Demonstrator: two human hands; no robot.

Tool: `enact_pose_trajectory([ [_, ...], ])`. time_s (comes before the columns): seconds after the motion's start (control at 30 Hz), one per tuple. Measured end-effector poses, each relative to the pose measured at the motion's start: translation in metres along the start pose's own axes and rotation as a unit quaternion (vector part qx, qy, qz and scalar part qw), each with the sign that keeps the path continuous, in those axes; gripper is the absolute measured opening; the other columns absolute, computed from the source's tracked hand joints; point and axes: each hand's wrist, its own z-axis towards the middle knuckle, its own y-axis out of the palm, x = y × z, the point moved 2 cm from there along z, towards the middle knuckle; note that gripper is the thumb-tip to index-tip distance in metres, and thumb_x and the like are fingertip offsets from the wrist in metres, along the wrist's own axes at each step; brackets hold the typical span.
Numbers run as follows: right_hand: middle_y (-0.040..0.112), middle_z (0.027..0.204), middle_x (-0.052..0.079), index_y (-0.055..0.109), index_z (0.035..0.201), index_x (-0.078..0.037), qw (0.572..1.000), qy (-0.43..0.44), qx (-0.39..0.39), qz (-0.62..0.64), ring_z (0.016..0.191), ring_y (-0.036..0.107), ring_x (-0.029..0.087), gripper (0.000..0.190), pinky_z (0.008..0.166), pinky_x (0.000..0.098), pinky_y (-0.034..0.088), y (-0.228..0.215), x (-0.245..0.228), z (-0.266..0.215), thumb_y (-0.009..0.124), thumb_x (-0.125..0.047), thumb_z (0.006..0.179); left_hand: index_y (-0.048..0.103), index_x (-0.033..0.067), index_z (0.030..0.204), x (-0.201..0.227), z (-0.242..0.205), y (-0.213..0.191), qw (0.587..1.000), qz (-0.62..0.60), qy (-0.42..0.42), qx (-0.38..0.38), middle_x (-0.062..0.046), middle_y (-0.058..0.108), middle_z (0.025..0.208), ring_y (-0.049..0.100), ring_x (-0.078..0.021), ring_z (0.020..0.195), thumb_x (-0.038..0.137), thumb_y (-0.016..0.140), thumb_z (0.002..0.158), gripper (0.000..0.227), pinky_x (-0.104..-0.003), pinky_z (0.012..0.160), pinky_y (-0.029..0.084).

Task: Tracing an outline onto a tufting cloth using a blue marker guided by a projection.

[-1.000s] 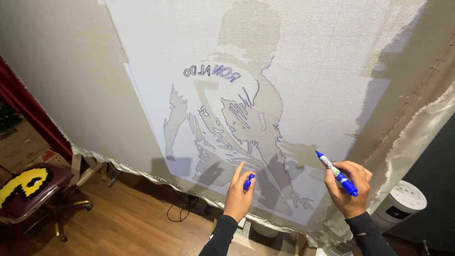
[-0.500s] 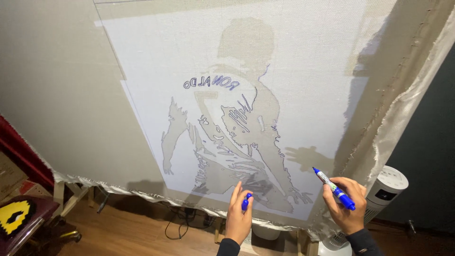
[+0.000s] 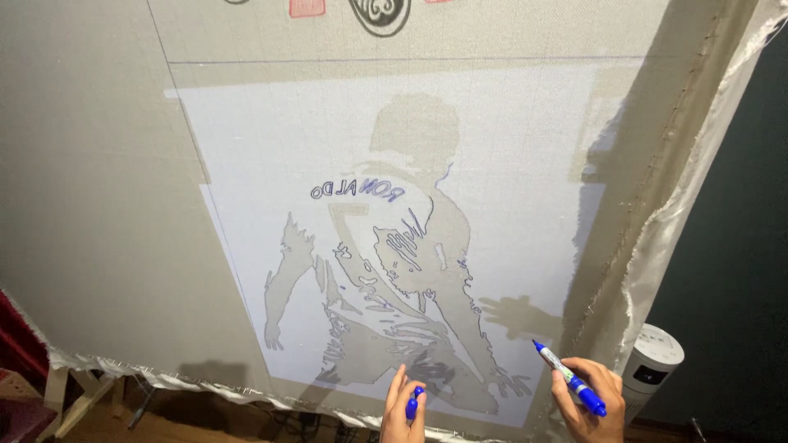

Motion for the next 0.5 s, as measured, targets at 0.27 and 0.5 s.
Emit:
enact_pose_trajectory([
  [0.27, 0.073, 0.092, 0.004, 0.075, 0.098, -0.012, 1.000, 0.024, 0.015, 0.013, 0.090, 0.066, 0.019, 0.028, 0.092, 0.0314, 0.049, 0.045, 0.020, 0.017, 0.082, -0.016, 0.072, 0.076, 0.0046, 0.105, -0.108, 0.028, 0.021, 0.998, -0.011, 0.043, 0.054, -0.033, 0.040, 0.152, 0.049, -0.0479, 0.138, 0.009, 0.073, 0.087, 0.020, -0.049, 0.111, 0.042],
  [0.5, 0.072, 0.097, 0.006, 0.072, 0.102, -0.008, 0.997, -0.034, 0.000, 0.068, 0.095, 0.066, 0.020, 0.029, 0.094, 0.0314, 0.049, 0.096, -0.019, 0.067, 0.080, -0.012, 0.075, 0.075, 0.0052, 0.108, -0.053, 0.072, -0.035, 0.996, 0.027, 0.027, 0.077, -0.030, 0.040, 0.154, 0.050, -0.0445, 0.139, 0.012, 0.070, 0.091, 0.019, -0.048, 0.110, 0.043],
])
